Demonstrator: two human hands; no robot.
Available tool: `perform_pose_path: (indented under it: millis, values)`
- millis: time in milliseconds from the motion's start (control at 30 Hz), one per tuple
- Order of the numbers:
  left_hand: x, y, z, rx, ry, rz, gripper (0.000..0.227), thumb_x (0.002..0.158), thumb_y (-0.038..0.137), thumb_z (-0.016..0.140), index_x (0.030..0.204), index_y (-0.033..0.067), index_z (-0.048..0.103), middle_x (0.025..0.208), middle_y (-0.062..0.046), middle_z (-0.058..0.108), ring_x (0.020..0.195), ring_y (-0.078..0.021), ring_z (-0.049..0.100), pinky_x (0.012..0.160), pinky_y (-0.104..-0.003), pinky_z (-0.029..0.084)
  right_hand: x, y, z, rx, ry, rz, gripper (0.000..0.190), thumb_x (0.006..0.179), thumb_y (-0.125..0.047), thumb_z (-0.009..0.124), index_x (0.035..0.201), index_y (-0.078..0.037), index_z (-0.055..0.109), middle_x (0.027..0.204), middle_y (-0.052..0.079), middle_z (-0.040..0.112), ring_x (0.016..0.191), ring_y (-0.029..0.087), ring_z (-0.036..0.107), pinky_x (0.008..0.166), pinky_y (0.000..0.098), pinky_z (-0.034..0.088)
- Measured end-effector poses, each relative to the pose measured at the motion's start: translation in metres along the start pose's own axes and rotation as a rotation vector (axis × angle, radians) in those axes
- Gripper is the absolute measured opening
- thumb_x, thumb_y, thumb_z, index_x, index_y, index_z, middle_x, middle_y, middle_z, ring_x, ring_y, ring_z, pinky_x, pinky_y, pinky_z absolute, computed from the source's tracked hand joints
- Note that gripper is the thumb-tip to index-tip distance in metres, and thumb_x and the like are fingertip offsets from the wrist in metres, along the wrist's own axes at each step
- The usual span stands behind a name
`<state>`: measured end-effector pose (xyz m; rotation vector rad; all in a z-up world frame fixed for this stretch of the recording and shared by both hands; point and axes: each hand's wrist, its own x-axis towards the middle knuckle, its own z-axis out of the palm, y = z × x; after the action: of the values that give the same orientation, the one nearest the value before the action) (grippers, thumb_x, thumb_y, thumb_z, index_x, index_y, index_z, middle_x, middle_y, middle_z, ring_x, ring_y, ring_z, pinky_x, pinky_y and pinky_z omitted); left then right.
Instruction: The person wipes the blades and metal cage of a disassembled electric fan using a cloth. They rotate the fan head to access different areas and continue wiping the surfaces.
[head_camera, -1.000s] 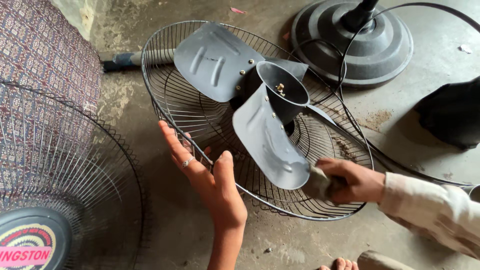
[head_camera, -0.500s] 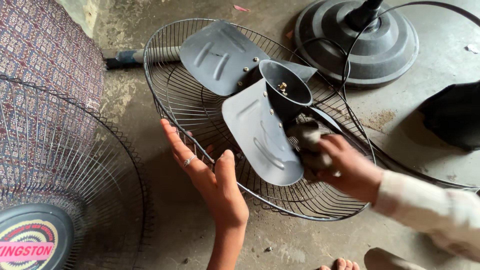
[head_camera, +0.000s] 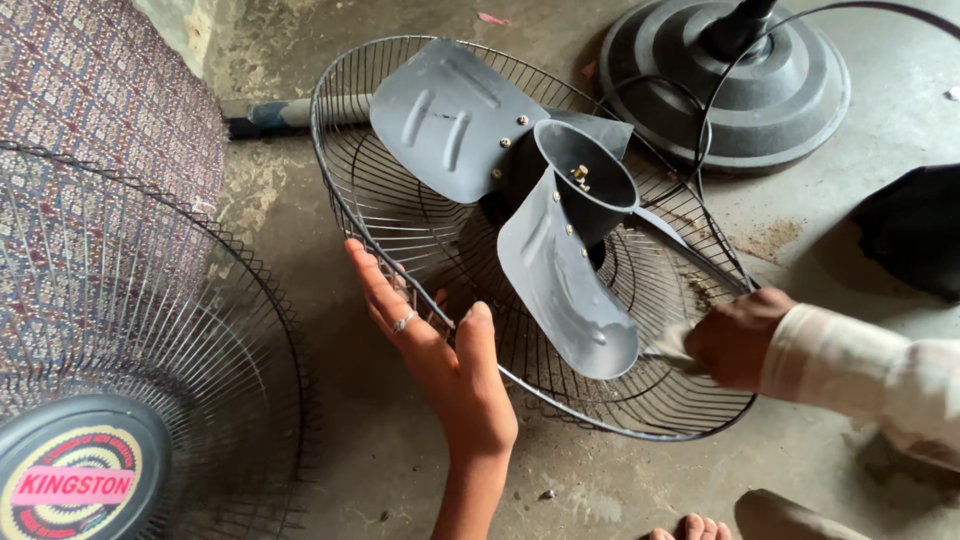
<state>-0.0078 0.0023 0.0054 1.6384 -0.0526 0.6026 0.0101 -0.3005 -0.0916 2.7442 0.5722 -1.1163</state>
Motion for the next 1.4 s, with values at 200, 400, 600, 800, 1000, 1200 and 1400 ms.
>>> perform_pose_path:
  millis: [200,400,600,800,1000,1200,1400]
  values:
    - [0.008,-0.005,0.003,-0.006,0.006,-0.002,0.09,0.095,0.016,0.054,0.168,-0.0013,0.004,0.178,-0.024,0.006,0.168,-0.0367,0.008,0.136,-0.05,0.006,-0.002,0.003,-0.047,0.163,0.413,0.091,0.03,0.095,-0.038,0.06,0.113,-0.014,0.062,0.104,0.008,0.064,0.083,0.027,0.07,0.073,0.0423,0.061]
    - [0.007,-0.005,0.003,-0.006,0.009,-0.005,0.09,0.095,0.016,0.054,0.168,-0.0008,0.004,0.178,-0.023,0.005,0.169,-0.0369,0.007,0.136,-0.051,0.005,0.048,-0.027,-0.022,0.337,1.047,-0.331,0.05,0.083,-0.012,0.066,0.131,-0.002,0.056,0.125,0.016,0.056,0.107,0.035,0.061,0.083,0.0411,0.06]
    - [0.001,0.0,0.002,-0.006,-0.004,-0.035,0.089,0.096,0.019,0.052,0.168,0.0018,0.003,0.178,-0.023,0.005,0.166,-0.0379,0.014,0.132,-0.051,0.016,0.027,-0.02,0.007,0.098,0.409,0.011,0.037,0.091,-0.036,0.06,0.123,-0.019,0.062,0.117,0.006,0.057,0.088,0.025,0.066,0.072,0.0368,0.061]
    - [0.004,-0.002,0.002,0.006,0.012,-0.027,0.089,0.096,0.02,0.052,0.168,0.0021,0.003,0.178,-0.023,0.006,0.167,-0.0377,0.014,0.133,-0.05,0.015,-0.012,-0.004,-0.014,0.009,0.042,0.098,0.027,0.098,-0.047,0.053,0.105,-0.029,0.072,0.096,-0.003,0.067,0.081,0.018,0.068,0.072,0.0371,0.059]
    - [0.004,-0.002,0.007,-0.028,0.028,-0.022,0.088,0.096,0.021,0.051,0.168,0.0016,0.004,0.178,-0.023,0.006,0.167,-0.0373,0.012,0.134,-0.05,0.012,-0.032,-0.014,-0.041,0.097,0.035,0.085,0.021,0.091,-0.04,0.06,0.101,-0.028,0.073,0.097,-0.007,0.072,0.084,0.016,0.071,0.073,0.0371,0.059]
    - [-0.022,0.006,0.021,0.039,0.114,0.052,0.082,0.103,0.029,0.047,0.169,-0.0005,0.007,0.18,-0.024,0.007,0.17,-0.0379,0.01,0.139,-0.051,0.008,-0.061,-0.015,-0.085,0.051,0.127,0.27,0.031,0.095,-0.036,0.058,0.125,-0.03,0.062,0.108,-0.007,0.068,0.078,0.013,0.074,0.065,0.0293,0.063]
    - [-0.054,0.011,0.021,0.034,0.123,0.069,0.082,0.103,0.029,0.045,0.168,-0.002,0.005,0.177,-0.026,0.008,0.166,-0.0406,0.016,0.134,-0.053,0.016,-0.103,-0.018,-0.125,0.25,0.43,0.333,0.023,0.092,-0.021,0.064,0.113,-0.018,0.073,0.096,0.0,0.068,0.074,0.015,0.072,0.066,0.0315,0.063]
